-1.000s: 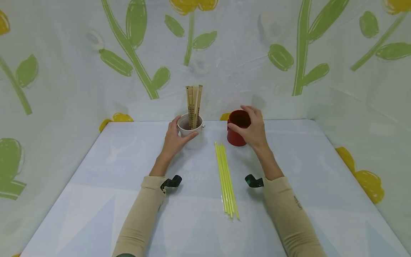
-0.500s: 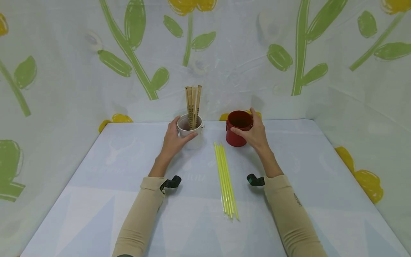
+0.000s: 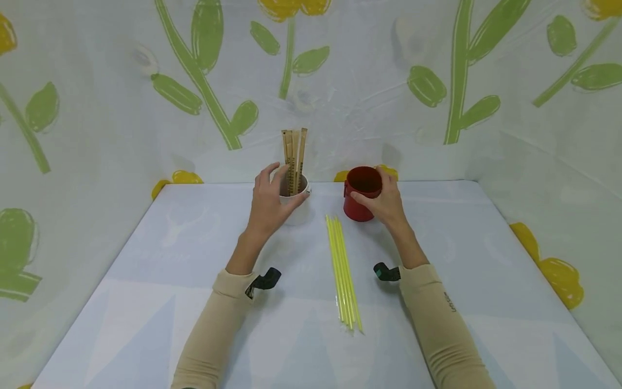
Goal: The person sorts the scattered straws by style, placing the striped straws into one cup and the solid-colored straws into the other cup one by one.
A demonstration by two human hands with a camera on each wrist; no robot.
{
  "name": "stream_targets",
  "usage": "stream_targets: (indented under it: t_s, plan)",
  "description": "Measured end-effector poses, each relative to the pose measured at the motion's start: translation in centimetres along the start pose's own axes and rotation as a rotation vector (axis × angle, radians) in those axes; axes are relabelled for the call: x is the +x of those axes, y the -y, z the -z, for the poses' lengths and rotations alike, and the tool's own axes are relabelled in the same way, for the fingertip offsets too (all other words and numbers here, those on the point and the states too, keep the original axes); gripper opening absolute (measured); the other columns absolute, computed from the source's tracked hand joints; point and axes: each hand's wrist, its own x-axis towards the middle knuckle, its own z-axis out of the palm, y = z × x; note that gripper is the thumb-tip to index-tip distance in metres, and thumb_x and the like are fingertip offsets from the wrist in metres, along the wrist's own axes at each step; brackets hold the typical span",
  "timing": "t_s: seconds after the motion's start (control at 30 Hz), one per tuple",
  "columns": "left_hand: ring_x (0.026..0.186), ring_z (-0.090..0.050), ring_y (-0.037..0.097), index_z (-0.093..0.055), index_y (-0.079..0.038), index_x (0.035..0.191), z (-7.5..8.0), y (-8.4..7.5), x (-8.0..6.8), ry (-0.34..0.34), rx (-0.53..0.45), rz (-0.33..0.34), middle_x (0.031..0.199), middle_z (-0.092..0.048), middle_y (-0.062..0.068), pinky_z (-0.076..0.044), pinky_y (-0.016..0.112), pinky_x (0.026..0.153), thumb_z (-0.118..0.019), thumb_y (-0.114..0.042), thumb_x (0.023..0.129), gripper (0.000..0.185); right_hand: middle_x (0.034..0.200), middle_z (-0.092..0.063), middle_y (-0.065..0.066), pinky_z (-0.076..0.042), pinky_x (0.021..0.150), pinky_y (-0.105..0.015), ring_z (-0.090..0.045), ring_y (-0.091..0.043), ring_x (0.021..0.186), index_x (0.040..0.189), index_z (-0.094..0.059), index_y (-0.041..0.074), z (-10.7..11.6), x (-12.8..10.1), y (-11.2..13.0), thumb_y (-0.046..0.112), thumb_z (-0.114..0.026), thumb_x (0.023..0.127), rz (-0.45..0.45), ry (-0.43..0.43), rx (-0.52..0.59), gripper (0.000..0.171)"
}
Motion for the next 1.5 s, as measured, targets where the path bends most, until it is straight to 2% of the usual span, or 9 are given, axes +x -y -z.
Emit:
stream_targets:
  t_s: [0.1, 0.2, 0.37, 0.47, 0.6, 0.77, 1.03, 1.2, 1.5]
  plan:
    - [0.128, -0.046, 0.033, -0.06, -0.007, 0.129, -0.5, -2.5, -0.3, -0.003, 0.036, -0.124, 0.134, -0.053, 0.016, -0.039, 0.051, 0.108, -0.076, -0.042, 0.084, 0.06, 0.149, -0.042, -0.011, -0.05, 0.101, -0.053, -0.041, -0.029, 0.136, 0.151, -0.028, 0.012, -0.2, 0.0, 0.0, 0.034, -0.082, 0.077, 0.008, 0.002, 0.019, 0.094]
    - [0.122, -0.052, 0.028, -0.063, -0.011, 0.123, -1.2, -4.5, -1.0, 0.066, 0.088, -0.211, 0.127, -0.06, 0.012, -0.044, 0.046, 0.105, -0.073, -0.042, 0.087, 0.049, 0.15, -0.042, -0.01, -0.049, 0.102, -0.052, -0.041, -0.028, 0.137, 0.152, -0.027, 0.011, -0.4, 0.0, -0.1, 0.036, -0.082, 0.078, 0.008, -0.01, 0.026, 0.096]
    - [0.106, -0.062, 0.019, -0.066, -0.015, 0.121, -2.4, -5.8, -2.3, 0.258, 0.11, -0.21, 0.118, -0.066, 0.004, -0.054, 0.034, 0.09, -0.071, -0.041, 0.089, 0.042, 0.149, -0.044, -0.011, -0.049, 0.102, -0.052, -0.043, -0.029, 0.136, 0.152, -0.027, 0.01, -0.5, 0.1, -0.3, 0.035, -0.082, 0.078, 0.018, -0.03, 0.018, 0.096]
    - [0.1, -0.065, 0.017, -0.064, -0.015, 0.125, -2.5, -5.5, -2.8, 0.411, 0.066, -0.133, 0.115, -0.068, 0.005, -0.055, 0.03, 0.083, -0.07, -0.039, 0.09, 0.042, 0.148, -0.045, -0.01, -0.05, 0.101, -0.052, -0.043, -0.028, 0.135, 0.151, -0.028, 0.01, -0.4, 0.2, -0.4, 0.034, -0.082, 0.078, 0.023, -0.025, 0.023, 0.095]
    - [0.097, -0.064, 0.018, -0.056, -0.012, 0.135, -1.8, -4.5, -3.0, 0.607, -0.037, 0.074, 0.116, -0.067, 0.011, -0.056, 0.03, 0.082, -0.071, -0.034, 0.09, 0.052, 0.147, -0.045, -0.007, -0.051, 0.1, -0.05, -0.043, -0.026, 0.135, 0.15, -0.03, 0.012, -0.2, 0.3, -0.3, 0.034, -0.083, 0.078, 0.028, -0.002, 0.025, 0.092]
    - [0.075, -0.067, 0.018, -0.048, -0.009, 0.141, -1.1, -3.4, -2.8, 0.745, -0.167, 0.279, 0.114, -0.066, 0.015, -0.058, 0.029, 0.068, -0.074, -0.029, 0.088, 0.062, 0.145, -0.047, -0.006, -0.052, 0.098, -0.051, -0.044, -0.025, 0.134, 0.148, -0.033, 0.014, 0.3, 0.7, -0.1, 0.033, -0.084, 0.076, 0.04, 0.027, 0.03, 0.09]
    - [0.065, -0.067, 0.017, -0.05, -0.008, 0.139, -3.3, -2.6, -3.5, 0.831, -0.244, 0.338, 0.106, -0.067, 0.013, -0.056, 0.027, 0.061, -0.073, -0.033, 0.089, 0.06, 0.149, -0.043, -0.008, -0.05, 0.1, -0.052, -0.042, -0.027, 0.136, 0.151, -0.027, 0.014, 1.2, 0.6, -0.2, 0.037, -0.084, 0.076, -0.013, 0.096, 0.017, 0.097]
    - [0.066, -0.064, 0.015, -0.051, -0.007, 0.138, -4.7, -2.6, -4.2, 0.826, -0.208, 0.375, 0.1, -0.067, 0.009, -0.054, 0.025, 0.063, -0.074, -0.032, 0.088, 0.061, 0.155, -0.035, -0.011, -0.047, 0.102, -0.055, -0.036, -0.031, 0.14, 0.157, -0.016, 0.015, 1.6, 0.1, -0.2, 0.041, -0.083, 0.076, -0.04, 0.148, -0.024, 0.108]
    - [0.075, -0.053, 0.014, -0.061, -0.004, 0.128, -6.2, -3.1, -5.4, 0.769, 0.018, 0.212, 0.091, -0.06, 0.004, -0.044, 0.023, 0.061, -0.075, -0.038, 0.085, 0.056, 0.143, -0.045, -0.008, -0.051, 0.098, -0.053, -0.043, -0.027, 0.132, 0.145, -0.035, 0.015, 1.6, 0.0, 0.1, 0.038, -0.085, 0.074, 0.016, 0.166, 0.003, 0.09]
